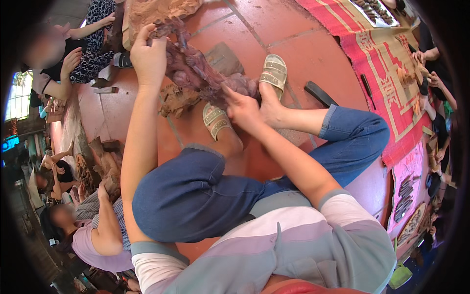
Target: The person sits on the floor and cleans a long, irregular reddish-brown wooden object by hand, rubbing and scraping its surface. The person then uses a small flat tool to scrape the wood further.
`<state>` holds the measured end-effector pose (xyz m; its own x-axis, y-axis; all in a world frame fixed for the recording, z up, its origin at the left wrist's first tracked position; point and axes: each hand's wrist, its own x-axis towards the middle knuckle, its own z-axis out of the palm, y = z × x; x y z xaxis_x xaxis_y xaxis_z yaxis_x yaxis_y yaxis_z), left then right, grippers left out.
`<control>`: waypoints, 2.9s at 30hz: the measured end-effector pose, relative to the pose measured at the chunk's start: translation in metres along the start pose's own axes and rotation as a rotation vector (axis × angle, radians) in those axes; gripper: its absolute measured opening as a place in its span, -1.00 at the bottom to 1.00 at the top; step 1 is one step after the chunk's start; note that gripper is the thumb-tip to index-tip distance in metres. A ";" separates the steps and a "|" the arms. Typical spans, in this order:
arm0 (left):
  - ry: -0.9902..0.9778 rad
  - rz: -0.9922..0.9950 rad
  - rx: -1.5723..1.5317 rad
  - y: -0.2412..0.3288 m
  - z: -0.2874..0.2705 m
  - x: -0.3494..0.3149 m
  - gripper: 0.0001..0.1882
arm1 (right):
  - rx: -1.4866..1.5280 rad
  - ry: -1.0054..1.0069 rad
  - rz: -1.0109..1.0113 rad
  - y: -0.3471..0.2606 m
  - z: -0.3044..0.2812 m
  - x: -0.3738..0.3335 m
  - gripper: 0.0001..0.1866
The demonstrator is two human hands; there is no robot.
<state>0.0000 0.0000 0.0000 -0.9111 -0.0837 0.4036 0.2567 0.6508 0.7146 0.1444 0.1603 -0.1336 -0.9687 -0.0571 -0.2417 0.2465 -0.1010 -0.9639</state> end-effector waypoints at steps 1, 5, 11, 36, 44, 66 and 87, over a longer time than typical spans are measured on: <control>-0.011 -0.012 -0.034 0.009 -0.003 0.004 -0.65 | 0.047 0.044 -0.049 0.012 0.010 0.003 -0.53; 0.029 0.046 -0.096 0.008 0.010 -0.002 -0.69 | -0.397 -0.038 0.129 0.066 -0.048 0.026 -0.52; 0.005 0.004 -0.180 0.003 0.005 -0.005 -0.72 | -0.238 0.047 -0.100 0.029 -0.013 0.016 -0.54; 0.037 0.026 -0.176 -0.005 0.002 -0.006 -0.72 | -0.547 -0.078 -0.143 -0.014 -0.049 0.028 -0.55; 0.054 0.057 -0.159 0.004 0.008 -0.005 -0.75 | -0.471 0.006 -0.164 0.035 -0.042 0.022 -0.69; -0.797 -0.734 -0.404 0.052 -0.050 -0.215 -0.64 | -0.237 -0.400 -0.659 -0.012 -0.033 -0.107 -0.63; -0.266 -0.633 -0.507 0.081 -0.019 -0.291 -0.88 | 0.444 -0.569 0.151 -0.011 -0.063 -0.133 -0.82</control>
<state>0.2920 0.0632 -0.0485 -0.9607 -0.0965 -0.2602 -0.2707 0.1193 0.9552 0.2682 0.2320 -0.0984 -0.7873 -0.5964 -0.1567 0.4822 -0.4371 -0.7592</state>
